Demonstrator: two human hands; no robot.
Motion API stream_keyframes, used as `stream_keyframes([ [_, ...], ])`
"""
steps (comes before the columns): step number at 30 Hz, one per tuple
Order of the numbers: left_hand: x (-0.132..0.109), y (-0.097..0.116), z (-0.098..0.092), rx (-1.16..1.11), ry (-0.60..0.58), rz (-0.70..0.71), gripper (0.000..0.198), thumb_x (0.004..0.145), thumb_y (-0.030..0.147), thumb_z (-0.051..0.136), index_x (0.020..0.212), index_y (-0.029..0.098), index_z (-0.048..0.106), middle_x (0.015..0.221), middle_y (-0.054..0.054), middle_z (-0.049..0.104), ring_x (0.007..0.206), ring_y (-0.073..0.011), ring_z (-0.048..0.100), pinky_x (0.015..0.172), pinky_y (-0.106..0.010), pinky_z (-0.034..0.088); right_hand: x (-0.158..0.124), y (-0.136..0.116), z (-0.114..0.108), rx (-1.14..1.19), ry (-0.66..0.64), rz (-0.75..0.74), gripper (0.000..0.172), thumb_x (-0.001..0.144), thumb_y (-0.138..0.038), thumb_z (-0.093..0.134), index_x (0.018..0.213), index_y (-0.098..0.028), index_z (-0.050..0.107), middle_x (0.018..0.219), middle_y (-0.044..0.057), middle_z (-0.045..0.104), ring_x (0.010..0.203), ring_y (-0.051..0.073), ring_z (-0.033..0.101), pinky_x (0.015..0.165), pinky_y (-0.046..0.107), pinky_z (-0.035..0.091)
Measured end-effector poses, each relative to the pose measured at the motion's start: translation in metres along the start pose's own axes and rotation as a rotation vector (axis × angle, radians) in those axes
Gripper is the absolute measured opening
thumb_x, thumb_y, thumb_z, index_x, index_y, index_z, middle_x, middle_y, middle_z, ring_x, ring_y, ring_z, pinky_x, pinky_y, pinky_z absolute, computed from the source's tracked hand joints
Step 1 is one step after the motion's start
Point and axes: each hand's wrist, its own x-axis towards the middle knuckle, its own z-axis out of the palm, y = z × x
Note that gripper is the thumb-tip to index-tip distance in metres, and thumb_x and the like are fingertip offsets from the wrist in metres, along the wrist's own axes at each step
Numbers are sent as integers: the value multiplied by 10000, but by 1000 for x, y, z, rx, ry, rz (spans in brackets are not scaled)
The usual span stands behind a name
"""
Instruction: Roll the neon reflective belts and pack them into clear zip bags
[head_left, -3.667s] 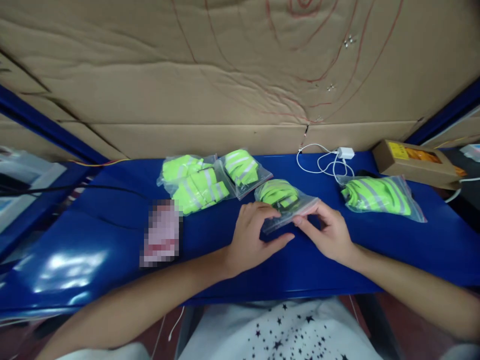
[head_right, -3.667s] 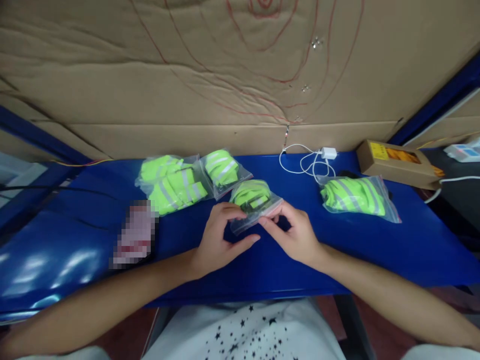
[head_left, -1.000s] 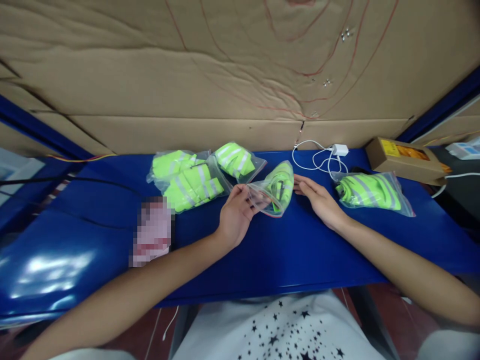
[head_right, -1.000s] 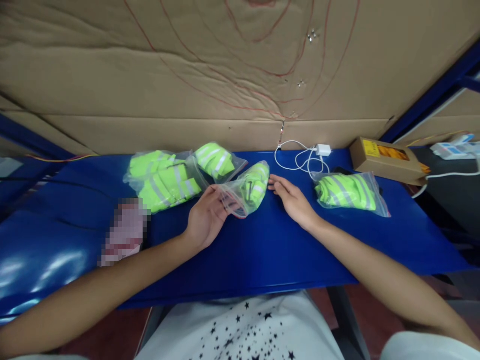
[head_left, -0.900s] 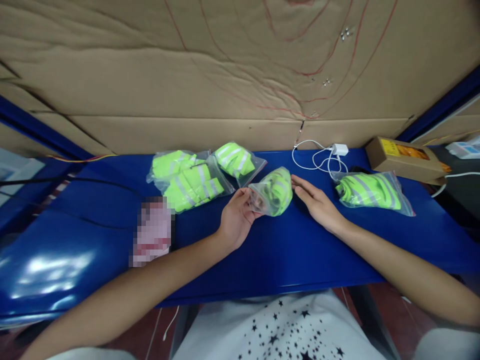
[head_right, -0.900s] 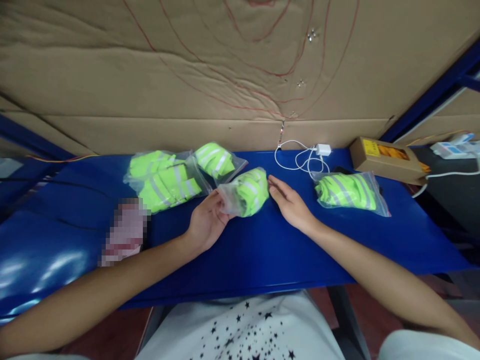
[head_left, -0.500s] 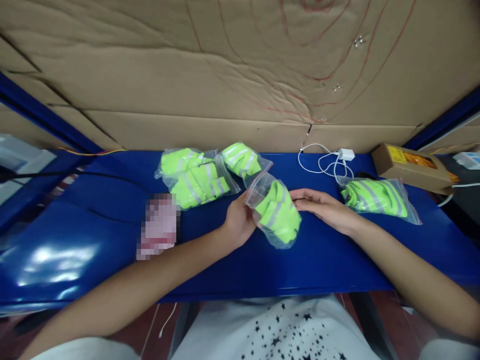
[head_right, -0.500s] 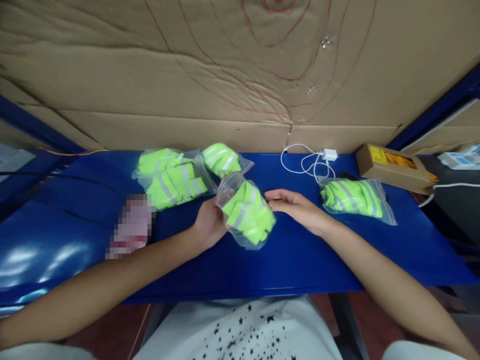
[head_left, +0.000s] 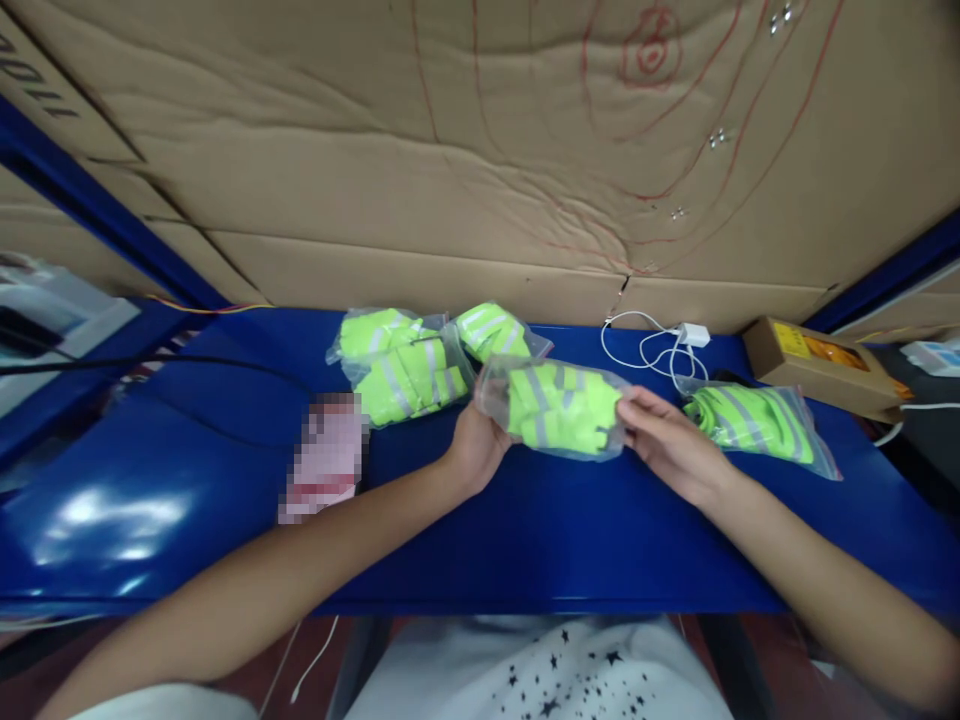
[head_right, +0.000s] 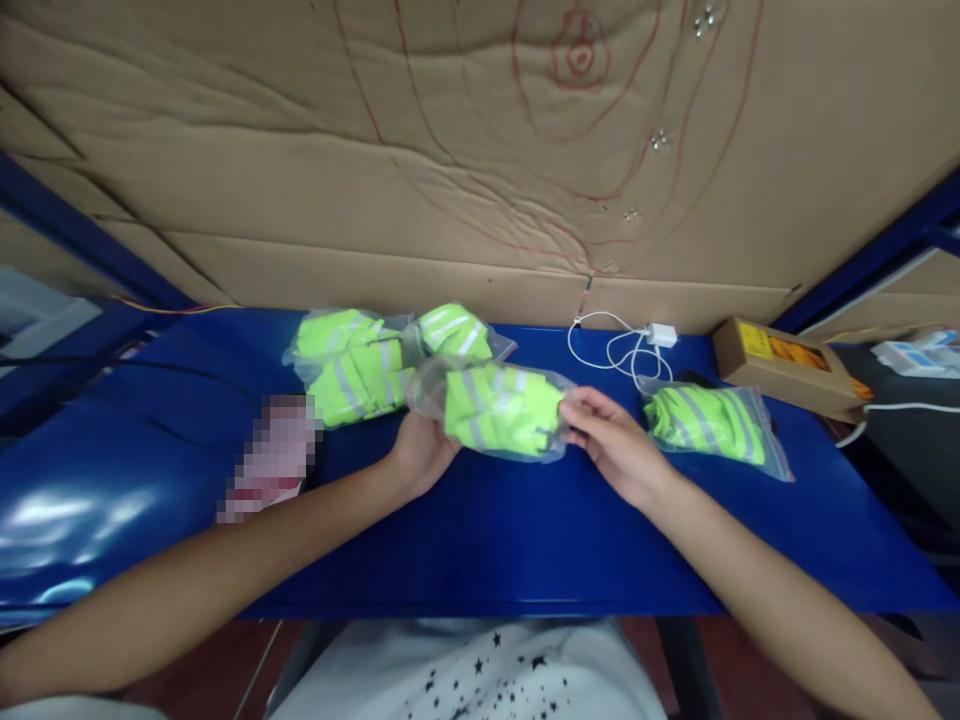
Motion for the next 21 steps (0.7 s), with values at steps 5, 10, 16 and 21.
stream_keyframes([
  [5, -6, -9, 3, 211, -101, 14, 342, 924, 385, 643, 1152, 232, 439, 946, -10, 674, 717, -167, 705, 754, -422, 632, 11, -23, -20, -119, 374, -401, 274, 821, -457, 790, 924, -255, 635, 846, -23, 649, 707, 136, 587, 648, 266, 484],
  [10, -4, -12, -2, 488, -300, 55, 258, 950, 412, 555, 1086, 204, 484, 890, -22, 671, 670, -139, 665, 692, -341, 591, 22, -81, -30, -462, 489, -712, 264, 825, -462, 796, 943, -247, 698, 852, -2, 680, 728, 161, 599, 699, 314, 483],
  [16, -17, -12, -2, 879, -554, 263, 182, 935, 269, 591, 1105, 212, 620, 888, -17, 702, 793, -158, 628, 781, -300, 503, 39, -164, -37, -568, 552, -996, 199, 921, -419, 724, 991, -233, 721, 773, 13, 624, 604, 126, 520, 575, 305, 409],
  [21, -25, -14, -2, 1304, -720, 587, 198, 999, 190, 446, 1088, 212, 621, 1040, -63, 697, 966, -204, 619, 905, -351, 486, 41, -159, -32, -599, 457, -883, 186, 912, -444, 738, 976, -273, 703, 798, 34, 656, 632, 161, 555, 603, 356, 440],
])
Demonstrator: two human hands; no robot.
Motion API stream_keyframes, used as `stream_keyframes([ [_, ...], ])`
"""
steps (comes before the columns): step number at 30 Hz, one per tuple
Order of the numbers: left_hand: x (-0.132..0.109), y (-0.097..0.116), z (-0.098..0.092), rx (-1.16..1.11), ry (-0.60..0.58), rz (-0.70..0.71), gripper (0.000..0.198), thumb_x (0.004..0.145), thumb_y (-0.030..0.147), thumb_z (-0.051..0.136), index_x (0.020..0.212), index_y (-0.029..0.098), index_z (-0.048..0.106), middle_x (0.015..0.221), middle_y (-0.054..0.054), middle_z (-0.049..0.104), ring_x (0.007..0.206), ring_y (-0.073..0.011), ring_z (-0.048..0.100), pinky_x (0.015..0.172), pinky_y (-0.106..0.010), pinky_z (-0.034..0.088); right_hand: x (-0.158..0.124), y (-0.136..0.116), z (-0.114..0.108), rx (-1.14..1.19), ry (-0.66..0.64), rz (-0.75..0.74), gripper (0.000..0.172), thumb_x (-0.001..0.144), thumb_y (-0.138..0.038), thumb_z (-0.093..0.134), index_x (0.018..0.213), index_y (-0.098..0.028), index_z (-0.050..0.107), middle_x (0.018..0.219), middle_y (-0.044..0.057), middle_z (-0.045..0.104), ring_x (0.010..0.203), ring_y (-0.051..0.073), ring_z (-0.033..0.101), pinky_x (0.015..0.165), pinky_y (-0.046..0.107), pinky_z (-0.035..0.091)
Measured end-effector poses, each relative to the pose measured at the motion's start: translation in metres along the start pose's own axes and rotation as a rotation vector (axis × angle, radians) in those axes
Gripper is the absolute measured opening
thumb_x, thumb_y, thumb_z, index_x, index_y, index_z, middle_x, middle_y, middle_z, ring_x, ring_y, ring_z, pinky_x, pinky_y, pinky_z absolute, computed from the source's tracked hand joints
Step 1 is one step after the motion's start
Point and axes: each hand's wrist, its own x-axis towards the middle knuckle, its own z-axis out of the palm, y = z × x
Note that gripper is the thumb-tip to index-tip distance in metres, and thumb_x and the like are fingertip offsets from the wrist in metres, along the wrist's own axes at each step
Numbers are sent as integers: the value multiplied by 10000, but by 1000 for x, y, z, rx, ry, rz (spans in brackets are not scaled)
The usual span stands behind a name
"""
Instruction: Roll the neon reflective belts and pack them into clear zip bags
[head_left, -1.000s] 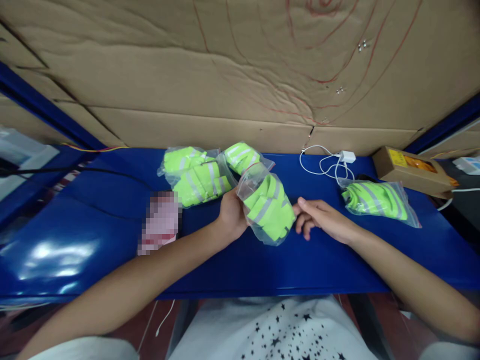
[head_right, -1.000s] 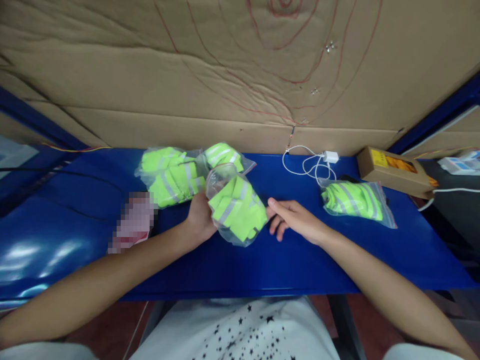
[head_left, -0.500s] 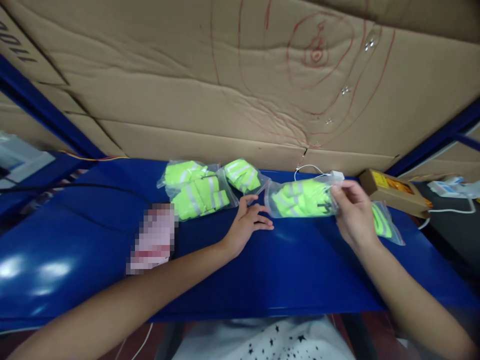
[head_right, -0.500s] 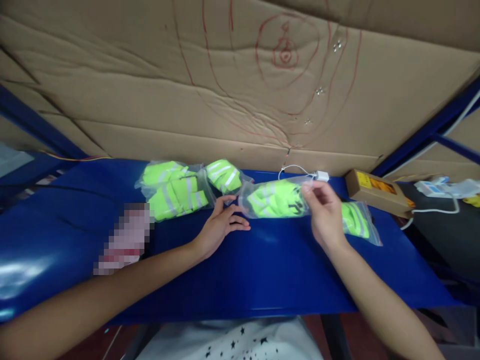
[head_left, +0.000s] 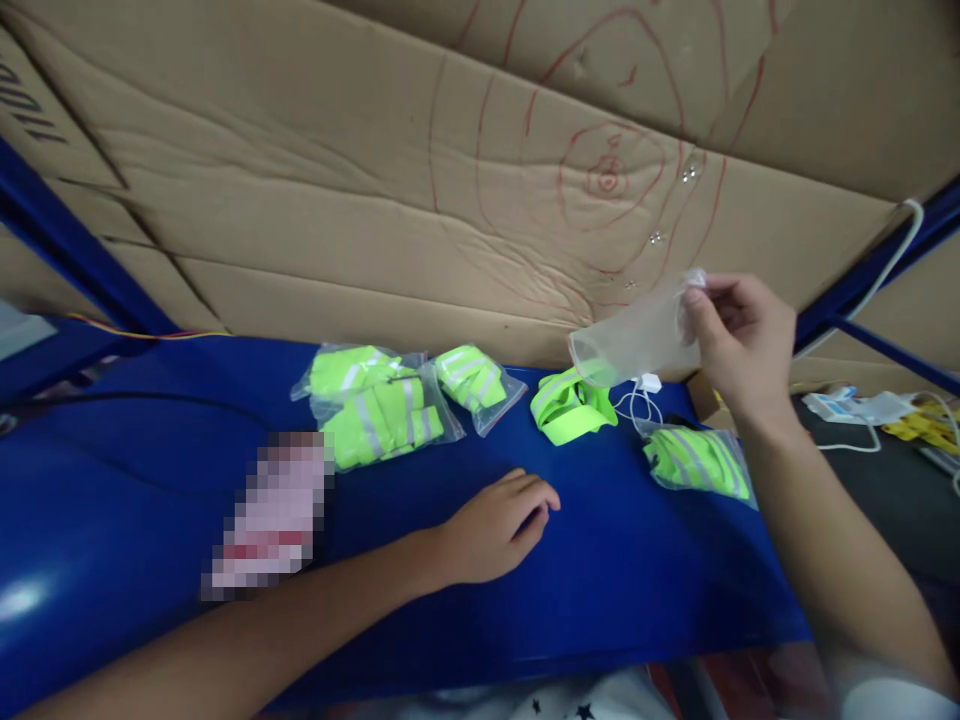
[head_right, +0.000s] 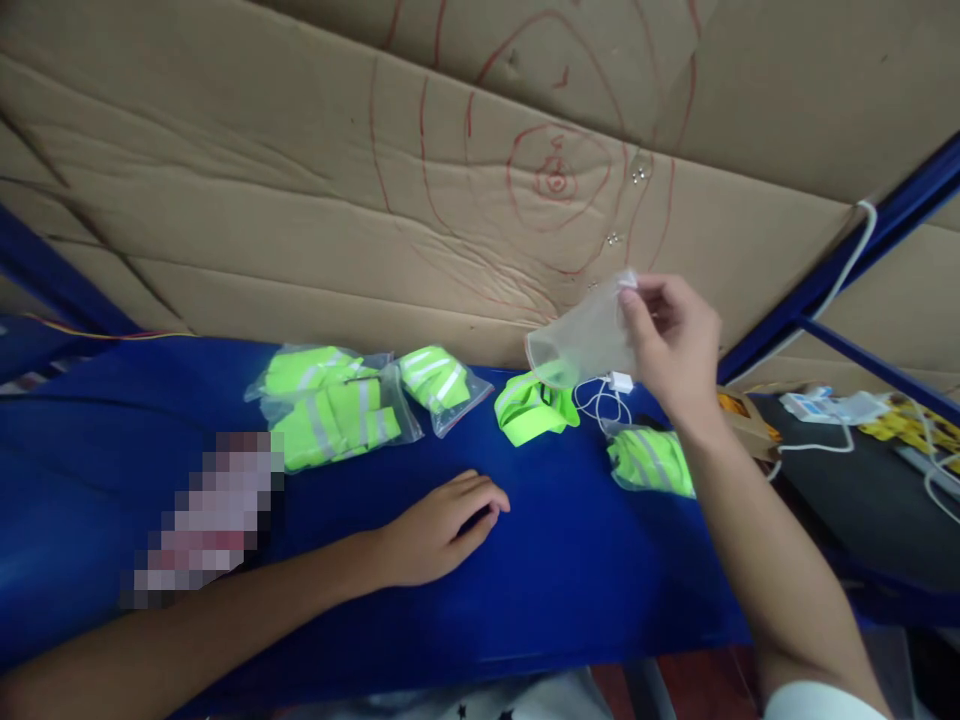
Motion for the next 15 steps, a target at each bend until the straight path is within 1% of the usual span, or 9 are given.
stream_keyframes([
  [2, -1, 1, 1, 99, -42, 63, 194, 995, 164, 445, 1048, 202, 627, 1027, -60, 687, 949, -202, 599, 904, -346, 472, -12, 9, 1, 131, 24, 76, 175, 907, -449, 736, 989, -303, 685, 812, 30, 658, 638, 174, 553, 608, 365, 460],
  [4, -1, 1, 1, 167, -70, 105, 178, 982, 148, 461, 1008, 195, 631, 1016, -57, 669, 920, -194, 578, 882, -332, 464, -23, 21, -3, 255, 53, 177, 194, 875, -443, 766, 999, -325, 675, 823, 24, 657, 626, 188, 554, 591, 374, 478],
  [7, -3, 1, 2, 220, -75, 136, 159, 966, 139, 481, 966, 190, 632, 998, -57, 648, 900, -189, 562, 863, -317, 455, -33, 42, -18, 375, 111, 372, 291, 786, -401, 838, 998, -336, 649, 795, -2, 658, 591, 193, 584, 544, 361, 492],
  [9, -3, 0, 3, 234, -63, 143, 153, 962, 137, 488, 963, 191, 631, 999, -57, 644, 901, -187, 561, 859, -309, 452, -40, 54, -27, 403, 128, 493, 328, 736, -377, 866, 960, -316, 634, 771, -9, 669, 569, 191, 609, 507, 339, 493],
  [10, -3, 0, 4, 237, -54, 146, 150, 960, 136, 492, 960, 191, 631, 998, -56, 645, 902, -186, 563, 854, -306, 451, -44, 58, -31, 406, 111, 540, 328, 723, -375, 870, 938, -297, 635, 762, -2, 676, 562, 193, 622, 492, 332, 497],
  [12, -4, 0, 4, 240, -34, 160, 150, 963, 140, 494, 966, 194, 633, 993, -48, 656, 899, -182, 572, 852, -303, 447, -58, 61, -33, 405, 37, 611, 319, 721, -386, 868, 912, -263, 644, 749, 21, 691, 560, 204, 647, 480, 329, 516],
  [15, -5, 5, 3, 281, 6, 218, 167, 985, 159, 478, 1038, 199, 632, 1016, -38, 680, 873, -168, 595, 849, -309, 436, -91, 59, -25, 412, -121, 721, 356, 755, -432, 846, 976, -247, 638, 794, 40, 713, 628, 224, 703, 536, 343, 585],
])
